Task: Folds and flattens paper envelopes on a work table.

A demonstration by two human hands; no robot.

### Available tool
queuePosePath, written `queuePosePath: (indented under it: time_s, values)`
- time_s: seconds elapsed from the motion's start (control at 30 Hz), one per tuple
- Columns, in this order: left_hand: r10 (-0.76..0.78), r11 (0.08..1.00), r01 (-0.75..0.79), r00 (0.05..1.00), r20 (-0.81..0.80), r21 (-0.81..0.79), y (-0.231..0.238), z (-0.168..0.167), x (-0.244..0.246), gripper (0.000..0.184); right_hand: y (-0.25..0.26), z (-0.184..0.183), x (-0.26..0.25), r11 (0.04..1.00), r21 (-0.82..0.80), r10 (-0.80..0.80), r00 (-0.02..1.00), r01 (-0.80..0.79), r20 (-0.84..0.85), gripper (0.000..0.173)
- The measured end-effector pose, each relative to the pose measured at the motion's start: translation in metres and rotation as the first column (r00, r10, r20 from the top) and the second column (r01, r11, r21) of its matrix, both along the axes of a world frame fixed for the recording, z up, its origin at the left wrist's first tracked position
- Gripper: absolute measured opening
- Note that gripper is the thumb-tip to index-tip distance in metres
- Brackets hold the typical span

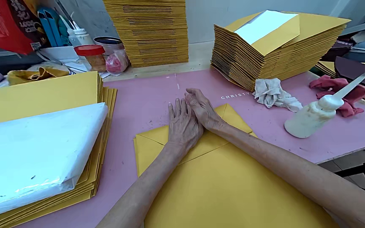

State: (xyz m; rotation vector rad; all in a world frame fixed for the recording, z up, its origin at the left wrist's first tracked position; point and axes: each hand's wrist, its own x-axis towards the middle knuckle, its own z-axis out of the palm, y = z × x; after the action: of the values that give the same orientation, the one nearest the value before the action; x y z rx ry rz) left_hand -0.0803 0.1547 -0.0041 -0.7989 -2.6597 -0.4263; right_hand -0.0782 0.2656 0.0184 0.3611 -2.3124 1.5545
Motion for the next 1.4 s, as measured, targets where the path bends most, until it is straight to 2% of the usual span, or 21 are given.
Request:
queuePosePath:
  time_s: [0.03,0.13,0.17,0.33,0.6,0.8,0.93,1.03,1.1,1.23,1.4]
  values:
    - [-0.01,0.998,0.01,1.0,0.001,0.059,0.0,0.001,0.001,0.06,0.0,0.0,0.0,1.0,0.015,0.003,1.0,-0.003,-0.008,0.049]
    - [-0.052,0.965,0.003,0.982,0.179,0.262,-0.009,0.015,0.002,0.051,0.0,0.0,0.001,1.0,0.008,0.021,1.0,-0.021,-0.014,0.048]
    - [-0.058,0.957,0.003,0.982,0.181,0.289,-0.016,0.017,0.0,0.051,0.0,0.002,0.001,0.999,0.0,0.034,0.999,-0.034,-0.003,0.047]
    - [0.011,0.999,-0.016,0.995,0.094,0.049,-0.051,0.01,0.002,0.055,-0.002,0.004,0.003,0.998,0.037,0.058,0.998,-0.059,0.018,0.05]
    - [0.126,0.984,-0.117,0.99,0.061,-0.137,-0.047,0.008,0.002,0.061,-0.004,0.001,0.004,0.985,0.133,0.114,0.993,-0.109,-0.026,0.052]
    - [0.127,0.98,-0.116,0.99,0.058,-0.163,-0.047,0.012,0.002,0.061,-0.007,-0.004,-0.001,0.969,0.228,0.112,0.991,-0.093,-0.071,0.055]
    - [0.131,0.98,-0.107,0.982,0.137,-0.17,-0.048,0.013,0.001,0.061,-0.02,-0.003,0.0,0.928,0.372,0.013,0.999,-0.024,0.033,0.066]
    - [0.096,0.988,-0.078,0.986,0.139,-0.13,-0.051,0.01,0.001,0.062,-0.032,-0.003,0.004,0.946,0.323,-0.048,0.997,0.025,0.064,0.067]
    - [0.08,0.993,-0.07,0.992,0.099,-0.099,-0.051,0.007,0.0,0.063,-0.023,0.0,0.004,0.956,0.289,0.036,0.998,-0.047,0.045,0.066]
    - [0.094,0.986,-0.076,0.987,0.127,-0.146,-0.05,0.009,-0.001,0.062,0.017,0.002,-0.003,0.925,0.359,0.149,0.988,-0.126,-0.036,0.067]
    - [0.11,0.978,-0.077,0.98,0.163,-0.196,-0.048,0.013,0.001,0.061,0.016,-0.003,0.002,0.88,0.428,0.272,0.957,-0.207,-0.097,0.075]
